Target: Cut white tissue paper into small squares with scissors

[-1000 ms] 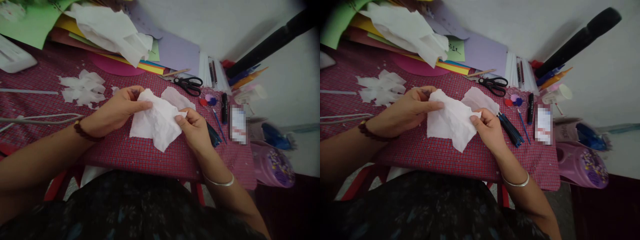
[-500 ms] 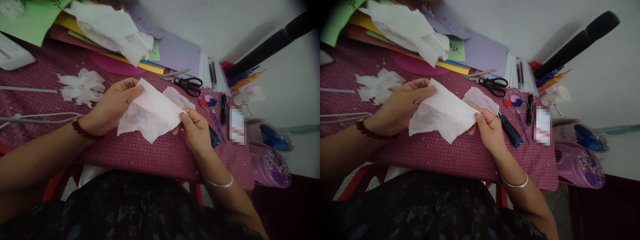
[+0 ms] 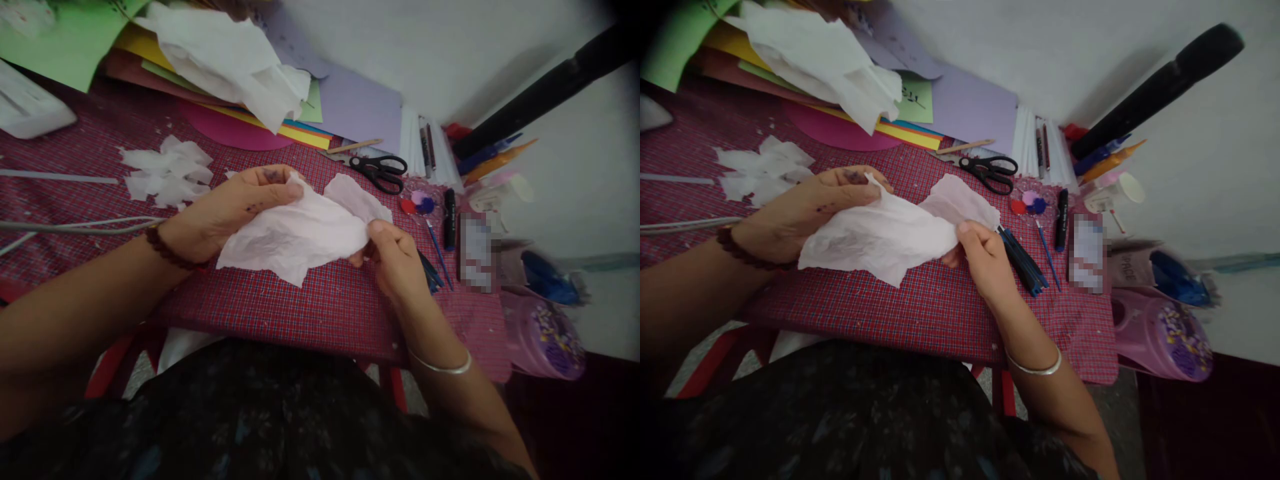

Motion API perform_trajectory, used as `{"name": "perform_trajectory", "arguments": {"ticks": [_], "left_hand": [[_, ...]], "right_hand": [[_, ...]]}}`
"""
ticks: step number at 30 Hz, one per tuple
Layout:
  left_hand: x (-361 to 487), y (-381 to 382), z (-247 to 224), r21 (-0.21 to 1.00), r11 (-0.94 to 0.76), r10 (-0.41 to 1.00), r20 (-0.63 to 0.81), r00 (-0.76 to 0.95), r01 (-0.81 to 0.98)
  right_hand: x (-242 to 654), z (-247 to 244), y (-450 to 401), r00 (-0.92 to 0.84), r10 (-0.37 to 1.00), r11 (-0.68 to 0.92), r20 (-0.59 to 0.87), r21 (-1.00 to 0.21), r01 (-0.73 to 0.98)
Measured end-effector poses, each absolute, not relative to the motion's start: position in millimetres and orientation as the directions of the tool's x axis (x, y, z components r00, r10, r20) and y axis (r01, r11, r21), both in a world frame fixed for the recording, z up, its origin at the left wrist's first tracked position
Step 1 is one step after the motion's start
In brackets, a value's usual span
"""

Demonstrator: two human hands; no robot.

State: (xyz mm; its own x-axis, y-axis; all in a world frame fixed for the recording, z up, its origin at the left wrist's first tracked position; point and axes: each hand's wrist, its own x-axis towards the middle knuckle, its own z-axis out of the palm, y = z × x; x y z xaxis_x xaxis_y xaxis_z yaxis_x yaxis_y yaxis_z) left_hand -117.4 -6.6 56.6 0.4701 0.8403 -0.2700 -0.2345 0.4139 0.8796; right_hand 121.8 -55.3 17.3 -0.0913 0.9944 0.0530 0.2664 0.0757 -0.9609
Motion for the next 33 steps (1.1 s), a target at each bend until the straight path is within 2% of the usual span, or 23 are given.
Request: {"name": "perform_trajectory", "arguments": {"ticks": [3, 5, 9, 12, 18, 21, 23, 25, 26, 28, 30, 31, 33], "left_hand": [[-113, -9, 50, 0.896, 0.427, 0.806, -0.314, 0.503, -0.125], [-107, -13, 47, 0.908, 0.414, 0.786, -0.324, 0.526, -0.060], [-96, -24, 43, 0.945, 0.326, 0.746, -0.266, 0.611, 0.013], [-94, -29, 43, 0.966, 0.254, 0.724, -0.215, 0.656, 0.036], [-96, -25, 37, 0.977, 0.172, 0.661, -0.209, 0.721, 0.126], [-99, -24, 38, 0.982, -0.048, 0.773, -0.078, 0.630, 0.181], [-103, -26, 44, 0.935, -0.263, 0.870, 0.123, 0.478, 0.238], [-109, -29, 53, 0.869, -0.410, 0.888, 0.310, 0.339, 0.277], [-111, -32, 57, 0.871, -0.424, 0.880, 0.332, 0.338, 0.248], [-114, -38, 64, 0.948, -0.298, 0.839, 0.202, 0.506, 0.115], [-112, -45, 65, 0.999, -0.026, 0.699, -0.008, 0.715, 0.036], [-109, -47, 63, 0.995, 0.088, 0.633, -0.085, 0.769, 0.038], [-103, -51, 56, 0.979, 0.192, 0.597, -0.174, 0.783, 0.071]], "right_hand": [[122, 25, -59, -0.163, 0.962, 0.265, 0.218, -0.887, 0.379], [117, 27, -63, -0.237, 0.942, 0.310, 0.236, -0.883, 0.353], [101, 23, -72, -0.308, 0.929, 0.314, 0.208, -0.881, 0.355], [94, 22, -78, -0.266, 0.944, 0.296, 0.195, -0.856, 0.424], [97, 26, -81, -0.161, 0.967, 0.250, 0.197, -0.857, 0.451], [100, 26, -80, -0.142, 0.955, 0.297, 0.262, -0.811, 0.505], [102, 27, -79, -0.136, 0.923, 0.372, 0.359, -0.750, 0.546], [103, 28, -79, -0.132, 0.877, 0.445, 0.462, -0.675, 0.588], [104, 29, -79, -0.131, 0.852, 0.472, 0.506, -0.637, 0.610], [105, 31, -79, -0.141, 0.816, 0.504, 0.560, -0.570, 0.649], [105, 32, -80, -0.164, 0.799, 0.520, 0.578, -0.529, 0.670], [104, 33, -80, -0.179, 0.795, 0.529, 0.579, -0.517, 0.673], [103, 32, -81, -0.214, 0.789, 0.549, 0.576, -0.504, 0.666]]}}
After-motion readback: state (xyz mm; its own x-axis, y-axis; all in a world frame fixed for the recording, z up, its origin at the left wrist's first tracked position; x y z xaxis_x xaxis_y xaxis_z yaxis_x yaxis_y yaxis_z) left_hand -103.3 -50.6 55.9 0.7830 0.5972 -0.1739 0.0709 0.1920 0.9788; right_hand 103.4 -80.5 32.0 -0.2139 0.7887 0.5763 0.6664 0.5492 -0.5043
